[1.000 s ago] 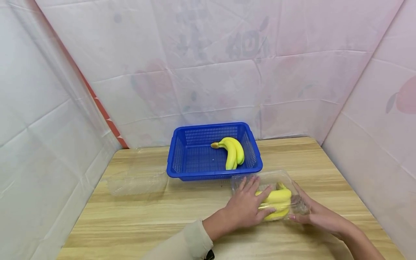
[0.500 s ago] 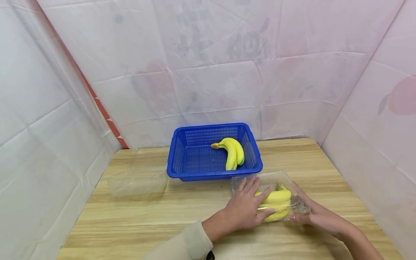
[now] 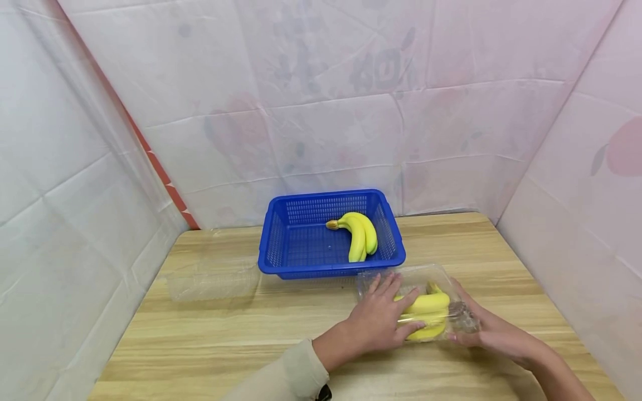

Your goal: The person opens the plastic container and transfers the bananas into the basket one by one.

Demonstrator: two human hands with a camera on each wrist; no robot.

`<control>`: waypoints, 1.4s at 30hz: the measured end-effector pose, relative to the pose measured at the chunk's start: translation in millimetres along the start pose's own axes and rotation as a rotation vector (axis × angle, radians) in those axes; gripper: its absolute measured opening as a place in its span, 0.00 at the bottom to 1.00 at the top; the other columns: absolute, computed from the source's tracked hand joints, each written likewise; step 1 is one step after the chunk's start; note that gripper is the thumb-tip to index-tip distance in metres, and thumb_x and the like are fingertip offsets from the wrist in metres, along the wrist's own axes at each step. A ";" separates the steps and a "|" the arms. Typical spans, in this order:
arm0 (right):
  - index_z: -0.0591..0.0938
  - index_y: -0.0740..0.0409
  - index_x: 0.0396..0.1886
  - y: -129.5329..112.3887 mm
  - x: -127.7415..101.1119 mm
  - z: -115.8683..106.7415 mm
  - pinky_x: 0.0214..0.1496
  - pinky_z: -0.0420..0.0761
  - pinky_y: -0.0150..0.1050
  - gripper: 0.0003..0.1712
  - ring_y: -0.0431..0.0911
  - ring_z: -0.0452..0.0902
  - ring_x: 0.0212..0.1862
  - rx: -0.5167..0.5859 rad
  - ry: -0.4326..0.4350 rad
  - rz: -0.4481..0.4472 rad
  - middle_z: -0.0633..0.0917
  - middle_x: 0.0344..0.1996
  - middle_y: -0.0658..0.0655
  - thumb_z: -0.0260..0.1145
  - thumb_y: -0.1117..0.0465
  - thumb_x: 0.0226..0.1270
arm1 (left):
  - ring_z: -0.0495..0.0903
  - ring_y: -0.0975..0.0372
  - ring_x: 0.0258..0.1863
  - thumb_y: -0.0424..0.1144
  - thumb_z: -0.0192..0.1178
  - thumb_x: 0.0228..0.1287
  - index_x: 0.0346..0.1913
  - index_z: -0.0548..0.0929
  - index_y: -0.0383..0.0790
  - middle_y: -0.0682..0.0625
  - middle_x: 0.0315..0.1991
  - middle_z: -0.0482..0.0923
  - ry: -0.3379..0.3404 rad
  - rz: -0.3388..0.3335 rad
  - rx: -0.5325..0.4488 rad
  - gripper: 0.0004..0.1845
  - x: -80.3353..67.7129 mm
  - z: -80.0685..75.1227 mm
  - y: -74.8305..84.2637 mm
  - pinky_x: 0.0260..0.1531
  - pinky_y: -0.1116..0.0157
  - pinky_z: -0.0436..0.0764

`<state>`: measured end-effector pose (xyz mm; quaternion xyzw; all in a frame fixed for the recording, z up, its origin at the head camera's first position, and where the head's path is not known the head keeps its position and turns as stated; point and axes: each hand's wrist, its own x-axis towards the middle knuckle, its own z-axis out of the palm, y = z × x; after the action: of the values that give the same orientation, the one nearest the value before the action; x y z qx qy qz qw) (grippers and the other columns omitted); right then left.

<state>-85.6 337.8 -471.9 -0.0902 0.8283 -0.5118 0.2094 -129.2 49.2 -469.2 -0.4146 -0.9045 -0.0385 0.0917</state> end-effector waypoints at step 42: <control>0.29 0.21 0.85 5.4 2.4 -3.5 0.70 0.33 0.87 0.71 0.78 0.24 0.82 0.033 -0.023 -0.001 0.28 0.86 0.73 0.75 0.61 0.69 | 0.68 0.49 0.82 0.76 0.58 0.68 0.83 0.63 0.65 0.45 0.80 0.69 -0.168 0.059 -0.017 0.45 4.2 -36.5 -2.1 0.80 0.51 0.70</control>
<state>-88.9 342.3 -475.9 -0.0930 0.8174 -0.5242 0.2199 -128.5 45.7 -432.5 -0.4434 -0.8962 -0.0086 0.0132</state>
